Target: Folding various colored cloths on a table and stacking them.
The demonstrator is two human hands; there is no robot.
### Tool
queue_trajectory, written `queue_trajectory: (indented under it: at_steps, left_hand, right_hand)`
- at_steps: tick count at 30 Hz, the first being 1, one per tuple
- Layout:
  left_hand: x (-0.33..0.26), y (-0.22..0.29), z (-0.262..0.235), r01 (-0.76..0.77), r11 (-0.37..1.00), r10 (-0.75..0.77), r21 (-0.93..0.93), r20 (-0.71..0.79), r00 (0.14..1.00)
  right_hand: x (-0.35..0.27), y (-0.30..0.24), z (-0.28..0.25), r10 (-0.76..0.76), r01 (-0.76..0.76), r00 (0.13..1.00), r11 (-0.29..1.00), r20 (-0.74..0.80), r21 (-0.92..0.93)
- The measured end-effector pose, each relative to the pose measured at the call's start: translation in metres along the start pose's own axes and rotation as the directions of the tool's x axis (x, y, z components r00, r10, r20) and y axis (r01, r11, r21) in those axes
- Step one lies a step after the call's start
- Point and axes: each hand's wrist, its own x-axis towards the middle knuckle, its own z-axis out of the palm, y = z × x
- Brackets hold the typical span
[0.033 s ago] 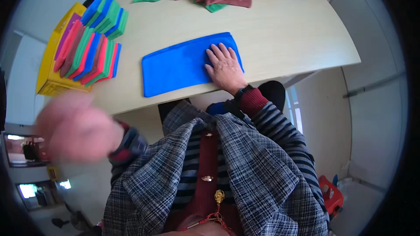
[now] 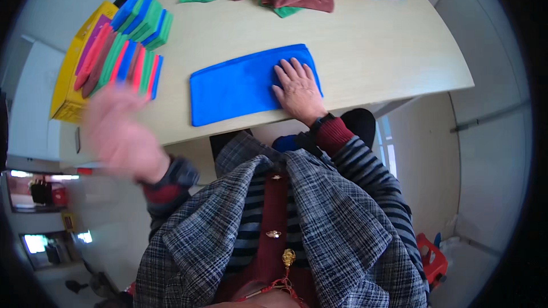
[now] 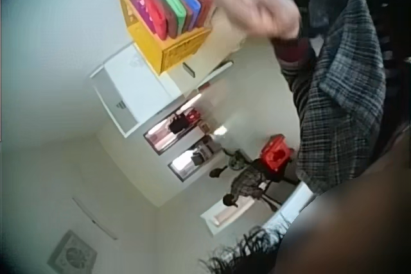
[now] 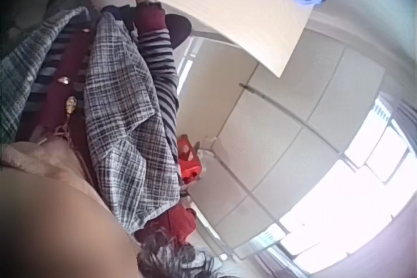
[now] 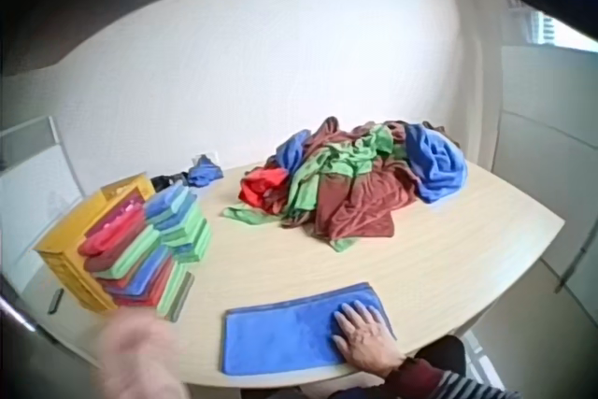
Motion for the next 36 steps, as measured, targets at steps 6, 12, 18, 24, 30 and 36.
queue_trajectory:
  at_steps: [6, 12, 18, 24, 30, 36]
  left_hand:
    - [-0.159, -0.120, 0.080, 0.489, 0.514, -0.807, 0.704, 0.205, 0.553]
    - [-0.168, -0.119, 0.090, 0.637, 0.415, -0.901, 0.649, 0.195, 0.388]
    - [-0.164, -0.138, 0.104, 0.728, 0.359, -0.932, 0.584, 0.258, 0.253]
    - [-0.163, -0.149, 0.084, 0.960, 0.105, -0.691, -0.258, 0.675, 0.257]
    - [-0.170, -0.162, 0.077, 0.897, -0.277, -0.755, -0.345, 0.655, 0.019]
    - [-0.193, -0.160, 0.071, 0.940, -0.114, -0.801, -0.323, 0.589, 0.105]
  right_hand:
    - [-0.001, -0.004, 0.002, -0.025, 0.025, 1.000, 1.000, -0.007, 0.007]
    - [0.000, -0.004, 0.007, 0.003, -0.001, 1.000, 0.998, 0.029, -0.057]
    - [-0.005, 0.000, 0.005, 0.029, -0.029, 1.000, 0.996, 0.004, -0.088]
    - [0.000, 0.006, 0.009, -0.027, 0.027, 1.000, 0.998, -0.004, -0.055]
    - [0.006, 0.006, 0.006, -0.006, 0.012, 0.998, 0.996, 0.065, -0.092]
    - [0.013, -0.031, 0.015, -0.069, 0.073, 0.996, 0.994, 0.054, -0.083]
